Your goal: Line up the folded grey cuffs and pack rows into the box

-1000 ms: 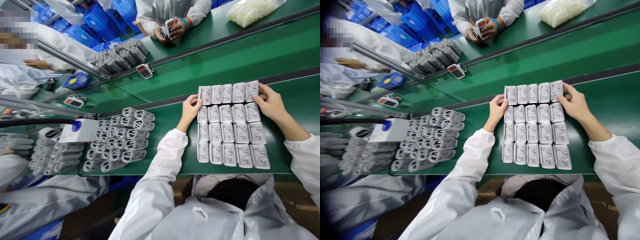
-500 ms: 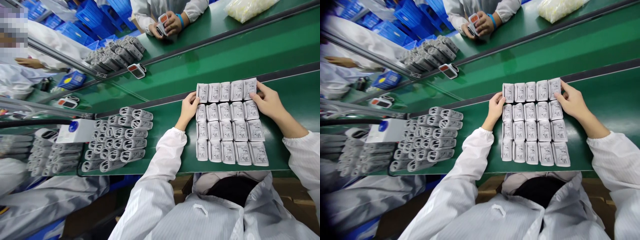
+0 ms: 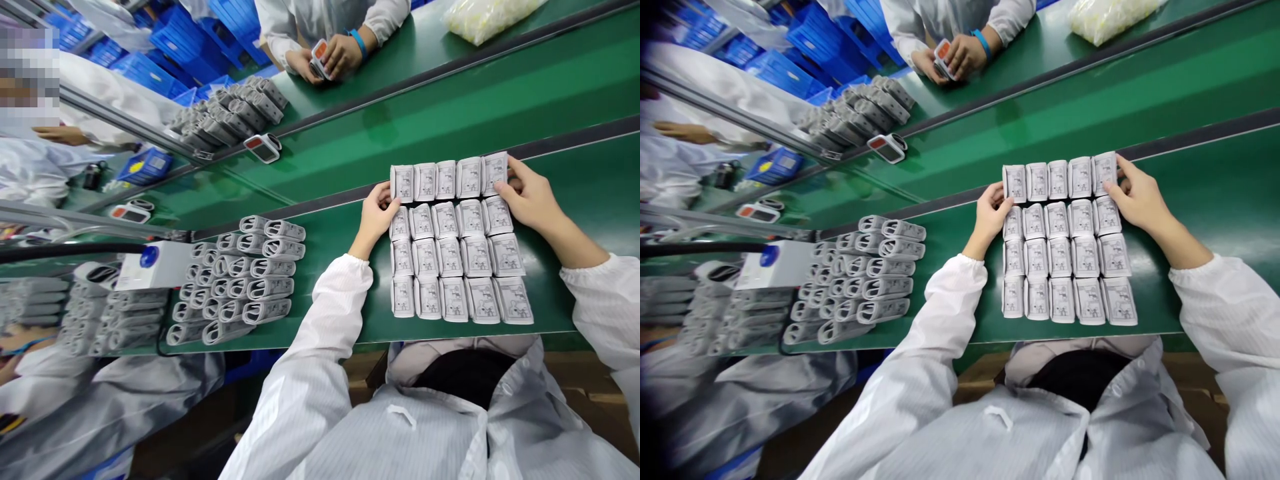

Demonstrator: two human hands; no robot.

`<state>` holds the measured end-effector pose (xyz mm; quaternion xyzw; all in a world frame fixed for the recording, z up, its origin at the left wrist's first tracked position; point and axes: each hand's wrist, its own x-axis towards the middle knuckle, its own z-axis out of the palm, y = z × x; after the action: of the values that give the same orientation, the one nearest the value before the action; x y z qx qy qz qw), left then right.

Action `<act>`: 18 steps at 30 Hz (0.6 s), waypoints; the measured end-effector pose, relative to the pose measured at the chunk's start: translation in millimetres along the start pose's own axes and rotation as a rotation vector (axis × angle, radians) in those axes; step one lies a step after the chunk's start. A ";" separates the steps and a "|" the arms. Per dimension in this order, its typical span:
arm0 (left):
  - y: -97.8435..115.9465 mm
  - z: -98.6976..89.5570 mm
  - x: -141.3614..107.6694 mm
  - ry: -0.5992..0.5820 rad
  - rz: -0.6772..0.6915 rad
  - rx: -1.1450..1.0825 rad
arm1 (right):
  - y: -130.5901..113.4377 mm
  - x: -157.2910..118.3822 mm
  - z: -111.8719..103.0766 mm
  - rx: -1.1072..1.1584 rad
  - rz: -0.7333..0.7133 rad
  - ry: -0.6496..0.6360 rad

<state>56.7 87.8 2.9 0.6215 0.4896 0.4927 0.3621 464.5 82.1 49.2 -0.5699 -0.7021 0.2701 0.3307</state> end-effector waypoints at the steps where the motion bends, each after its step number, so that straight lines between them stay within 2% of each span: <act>1: 0.3 0.5 -0.1 0.004 -0.004 0.003 | 0.3 -0.2 0.0 0.002 -0.006 -0.001; 11: -3.2 2.0 -0.8 0.014 -0.035 0.013 | -1.8 -1.1 0.4 0.026 -0.036 0.007; 18: 4.2 0.5 -1.1 -0.015 -0.026 0.024 | -3.1 -0.8 -0.2 0.034 -0.044 0.004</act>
<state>58.1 85.7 6.4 0.6230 0.5011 0.4774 0.3645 462.8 80.7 51.6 -0.5491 -0.7092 0.2735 0.3473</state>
